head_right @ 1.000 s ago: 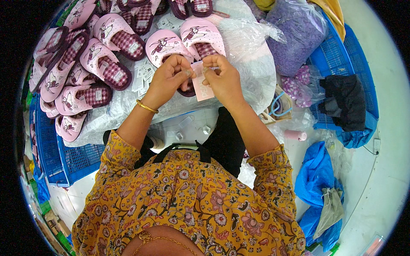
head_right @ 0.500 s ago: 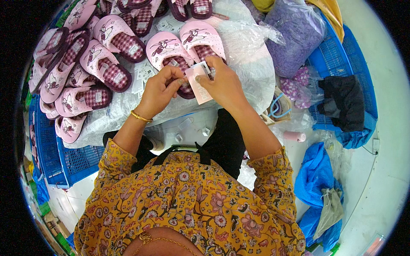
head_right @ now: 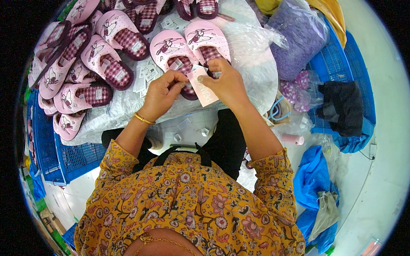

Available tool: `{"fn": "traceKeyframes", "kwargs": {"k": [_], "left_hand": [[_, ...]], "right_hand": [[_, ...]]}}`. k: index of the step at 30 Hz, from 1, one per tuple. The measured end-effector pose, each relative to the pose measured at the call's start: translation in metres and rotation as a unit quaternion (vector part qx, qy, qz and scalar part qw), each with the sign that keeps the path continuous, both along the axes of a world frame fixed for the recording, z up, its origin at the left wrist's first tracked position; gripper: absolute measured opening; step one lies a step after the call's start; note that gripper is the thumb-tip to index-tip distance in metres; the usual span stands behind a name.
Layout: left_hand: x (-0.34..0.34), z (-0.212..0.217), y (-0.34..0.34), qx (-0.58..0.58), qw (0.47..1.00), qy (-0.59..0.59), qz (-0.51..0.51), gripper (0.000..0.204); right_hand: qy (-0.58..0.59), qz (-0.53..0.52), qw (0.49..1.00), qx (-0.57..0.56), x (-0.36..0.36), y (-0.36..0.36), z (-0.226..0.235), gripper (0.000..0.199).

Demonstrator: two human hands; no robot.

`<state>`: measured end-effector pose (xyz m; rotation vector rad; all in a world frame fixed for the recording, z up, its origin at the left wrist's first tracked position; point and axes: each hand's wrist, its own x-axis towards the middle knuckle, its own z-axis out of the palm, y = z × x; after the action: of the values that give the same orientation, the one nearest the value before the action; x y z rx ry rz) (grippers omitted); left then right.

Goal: The person sits on the floor and repeatedly picks up pairs of pink slippers, attaches paper tags to them, and places them into a pile. The person handles the slippers and tags by hand throughout the clip.

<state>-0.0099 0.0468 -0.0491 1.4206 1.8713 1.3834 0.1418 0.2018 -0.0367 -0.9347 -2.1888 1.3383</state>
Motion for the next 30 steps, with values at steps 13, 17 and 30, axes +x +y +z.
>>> {"fn": "traceKeyframes", "kwargs": {"k": [13,17,30], "left_hand": [[0.005,0.005,-0.001,0.008,1.000,0.015,0.013,0.012],[0.007,0.009,0.002,-0.050,0.998,-0.012,0.037,0.018],[0.006,0.023,0.015,-0.084,0.980,-0.183,-0.005,0.044]], "right_hand": [[0.048,0.004,0.993,-0.106,-0.003,-0.001,-0.003,0.046],[0.077,0.009,0.981,-0.178,0.002,0.001,0.004,0.046],[0.081,0.050,0.952,-0.292,0.013,0.018,0.009,0.039]]}}
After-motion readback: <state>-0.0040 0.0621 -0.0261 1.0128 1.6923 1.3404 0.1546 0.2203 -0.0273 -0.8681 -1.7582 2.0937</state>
